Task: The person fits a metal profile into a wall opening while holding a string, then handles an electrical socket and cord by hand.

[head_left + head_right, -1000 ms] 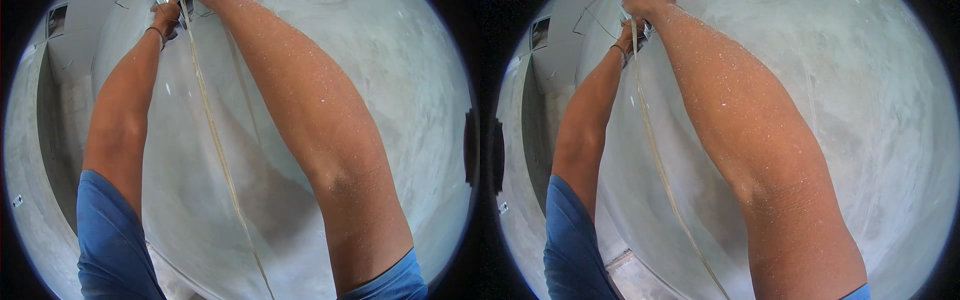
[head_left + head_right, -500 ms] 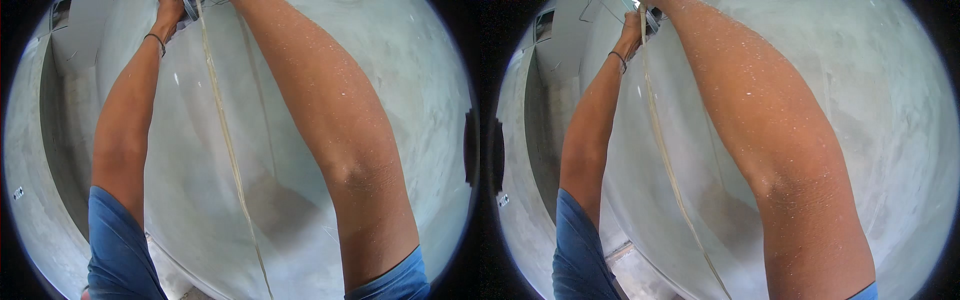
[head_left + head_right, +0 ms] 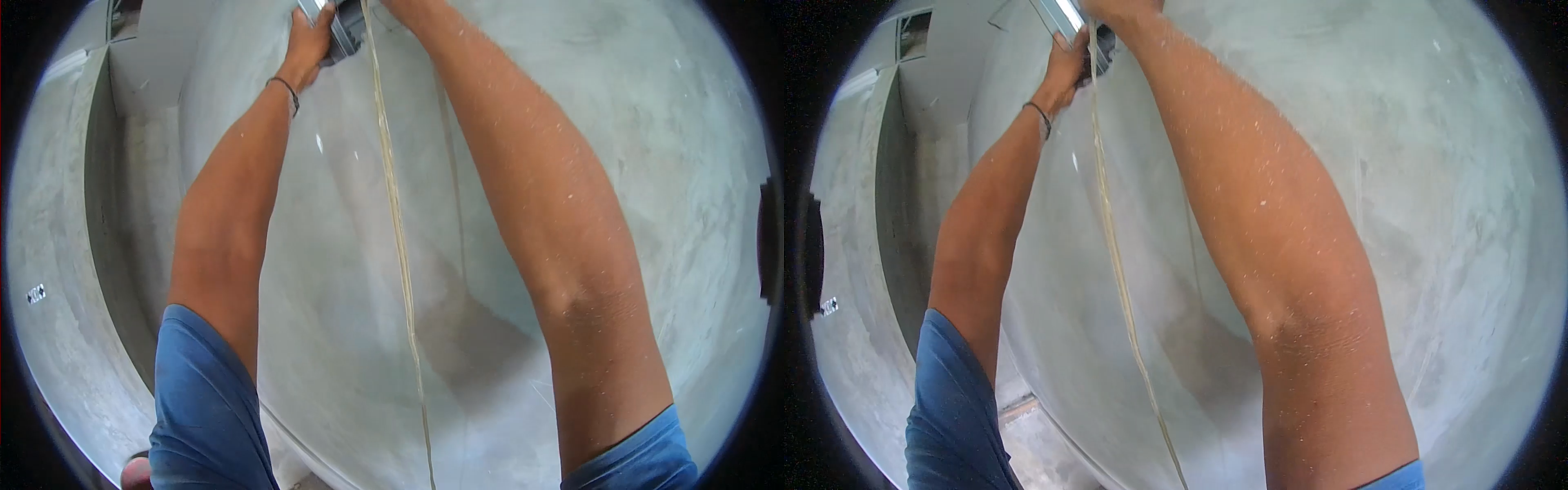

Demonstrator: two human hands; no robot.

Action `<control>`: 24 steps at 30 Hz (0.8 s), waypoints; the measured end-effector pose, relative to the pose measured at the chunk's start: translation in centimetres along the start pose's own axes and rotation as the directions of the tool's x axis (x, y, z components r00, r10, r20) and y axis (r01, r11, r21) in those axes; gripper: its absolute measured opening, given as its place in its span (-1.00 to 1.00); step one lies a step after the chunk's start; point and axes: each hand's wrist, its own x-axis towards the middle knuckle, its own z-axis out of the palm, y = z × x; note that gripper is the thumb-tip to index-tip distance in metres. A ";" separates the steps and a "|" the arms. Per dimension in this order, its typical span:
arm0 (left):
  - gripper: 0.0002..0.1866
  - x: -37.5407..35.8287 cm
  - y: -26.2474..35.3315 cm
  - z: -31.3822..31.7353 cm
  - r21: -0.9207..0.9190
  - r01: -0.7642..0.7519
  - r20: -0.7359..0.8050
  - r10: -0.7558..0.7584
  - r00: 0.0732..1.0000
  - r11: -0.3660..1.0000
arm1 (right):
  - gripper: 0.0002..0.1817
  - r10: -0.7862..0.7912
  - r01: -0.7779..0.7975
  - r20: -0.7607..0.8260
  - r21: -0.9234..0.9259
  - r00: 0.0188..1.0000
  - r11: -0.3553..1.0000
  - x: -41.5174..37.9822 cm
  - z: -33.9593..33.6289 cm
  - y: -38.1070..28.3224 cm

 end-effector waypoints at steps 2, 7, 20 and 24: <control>-0.62 0.8 -1.0 -1.0 -0.091 0.113 0.059 -0.108 0.992 0.989 | -0.66 0.038 -0.038 -0.018 0.002 0.999 0.999 -0.1 -0.3 -0.3; -0.49 3.4 2.1 -1.9 -0.048 0.321 0.152 -0.310 0.938 0.946 | -0.66 0.102 -0.103 0.063 0.009 0.993 0.995 -0.6 -1.3 -1.1; -0.63 5.3 1.7 -0.5 -0.309 0.239 0.004 -0.250 0.968 0.921 | -0.66 0.162 -0.161 0.071 -0.016 0.984 0.987 -1.2 -2.0 -1.7; -0.69 5.8 1.0 -1.0 -0.262 0.282 0.006 -0.291 0.957 0.923 | -0.65 0.166 -0.166 0.037 -0.016 0.985 0.986 -0.5 -1.8 -1.4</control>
